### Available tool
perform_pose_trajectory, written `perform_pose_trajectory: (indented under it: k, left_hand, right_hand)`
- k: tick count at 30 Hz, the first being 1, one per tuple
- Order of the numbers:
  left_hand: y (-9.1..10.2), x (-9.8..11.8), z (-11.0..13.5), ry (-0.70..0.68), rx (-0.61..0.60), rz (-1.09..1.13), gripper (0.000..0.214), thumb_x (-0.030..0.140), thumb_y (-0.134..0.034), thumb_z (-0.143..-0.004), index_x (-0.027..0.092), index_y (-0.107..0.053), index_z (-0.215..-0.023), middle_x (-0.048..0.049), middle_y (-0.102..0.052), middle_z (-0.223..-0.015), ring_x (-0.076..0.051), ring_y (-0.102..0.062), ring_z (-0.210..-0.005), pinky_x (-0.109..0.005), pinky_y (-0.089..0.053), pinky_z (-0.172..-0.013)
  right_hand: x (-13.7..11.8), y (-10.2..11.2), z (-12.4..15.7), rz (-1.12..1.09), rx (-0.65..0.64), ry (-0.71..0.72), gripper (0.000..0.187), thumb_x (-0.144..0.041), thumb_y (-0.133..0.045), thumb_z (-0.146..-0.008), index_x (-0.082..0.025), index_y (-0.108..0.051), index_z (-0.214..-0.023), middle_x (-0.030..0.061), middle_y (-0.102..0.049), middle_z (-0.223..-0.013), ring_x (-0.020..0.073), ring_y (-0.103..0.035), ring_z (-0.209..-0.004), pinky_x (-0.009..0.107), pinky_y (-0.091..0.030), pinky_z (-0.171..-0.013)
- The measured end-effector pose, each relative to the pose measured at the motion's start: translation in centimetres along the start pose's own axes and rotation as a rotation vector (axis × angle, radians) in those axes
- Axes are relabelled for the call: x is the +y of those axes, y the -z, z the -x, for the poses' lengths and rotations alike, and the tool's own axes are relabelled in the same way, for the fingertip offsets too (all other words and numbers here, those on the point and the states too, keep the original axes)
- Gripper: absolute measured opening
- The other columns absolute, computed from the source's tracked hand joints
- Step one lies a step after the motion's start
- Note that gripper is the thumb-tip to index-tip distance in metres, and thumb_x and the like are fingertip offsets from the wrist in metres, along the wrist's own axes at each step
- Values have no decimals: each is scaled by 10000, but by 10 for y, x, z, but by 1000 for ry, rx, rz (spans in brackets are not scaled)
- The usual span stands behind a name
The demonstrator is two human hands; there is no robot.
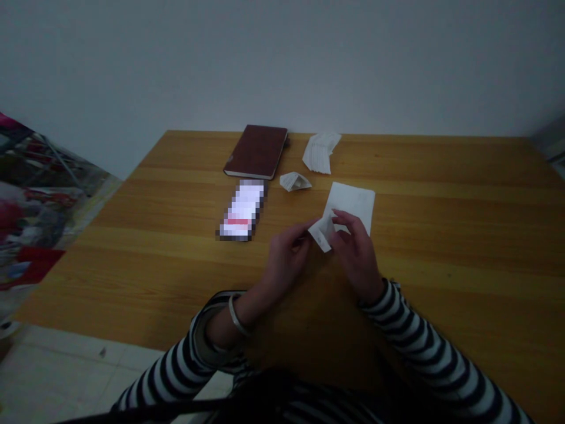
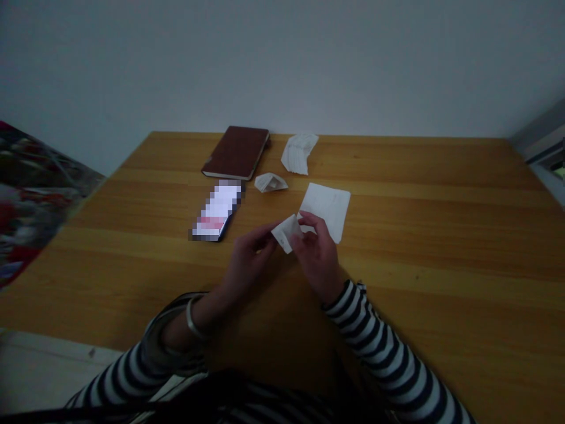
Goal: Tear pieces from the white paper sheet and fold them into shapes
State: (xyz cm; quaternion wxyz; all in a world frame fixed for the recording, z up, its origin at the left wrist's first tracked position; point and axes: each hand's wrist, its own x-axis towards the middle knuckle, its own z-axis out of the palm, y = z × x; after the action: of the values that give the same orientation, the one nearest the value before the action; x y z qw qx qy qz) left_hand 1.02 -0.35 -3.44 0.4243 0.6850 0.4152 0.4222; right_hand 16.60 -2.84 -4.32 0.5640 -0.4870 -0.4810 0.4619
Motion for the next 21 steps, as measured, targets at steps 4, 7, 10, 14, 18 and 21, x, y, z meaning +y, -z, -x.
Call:
perform_pose_trajectory:
  k: [4,7,10,14,18,21]
  left_hand:
    - [-5,6,6,-198,-89,-224,478,92,-561,-867,225,-558,-1326,-97,-614,-1260,-218,-601,-1122,-386,-510,-966]
    - [-12,6,9,-232,-193,-273,590,111,-606,-835,208,-468,-1400,-144,-491,-1342,-262,-520,-1205,-440,-488,-998]
    - [-15,6,9,-223,-213,-244,645,103,-636,-809,218,-452,-1417,-153,-425,-1349,-283,-465,-1239,-465,-464,-1022]
    - [-11,6,5,-213,-143,-180,525,104,-607,-844,244,-544,-1347,-118,-500,-1233,-255,-506,-1170,-449,-466,-994]
    - [-1,4,-1,-37,-51,23,269,163,-546,-901,199,-693,-1124,-86,-617,-1078,-208,-596,-1011,-378,-490,-922]
    - [4,2,-5,190,-42,268,223,240,-581,-891,163,-708,-1056,-88,-693,-1047,-207,-640,-958,-360,-497,-907]
  right_hand:
    - [1,-6,6,113,-40,50,564,-445,-693,-825,-276,-506,-1330,92,-567,-1315,256,-573,-1167,460,-491,-1009]
    - [6,-4,7,50,-43,-22,491,-471,-588,-900,-302,-506,-1354,63,-540,-1384,251,-494,-1298,520,-340,-1146]
    - [11,-2,5,-143,-28,-166,461,-500,-504,-940,-317,-509,-1363,38,-543,-1410,240,-483,-1326,524,-310,-1164]
    - [10,-4,4,-394,-77,-288,552,-581,-401,-954,-301,-431,-1429,60,-577,-1386,247,-502,-1317,529,-328,-1148]
    - [1,-3,2,-395,-176,-247,523,-566,-426,-949,-319,-456,-1409,44,-576,-1383,247,-507,-1305,507,-362,-1128]
    - [-3,0,1,-207,-186,-154,490,-454,-606,-886,-326,-514,-1350,42,-563,-1368,242,-554,-1217,477,-436,-1064]
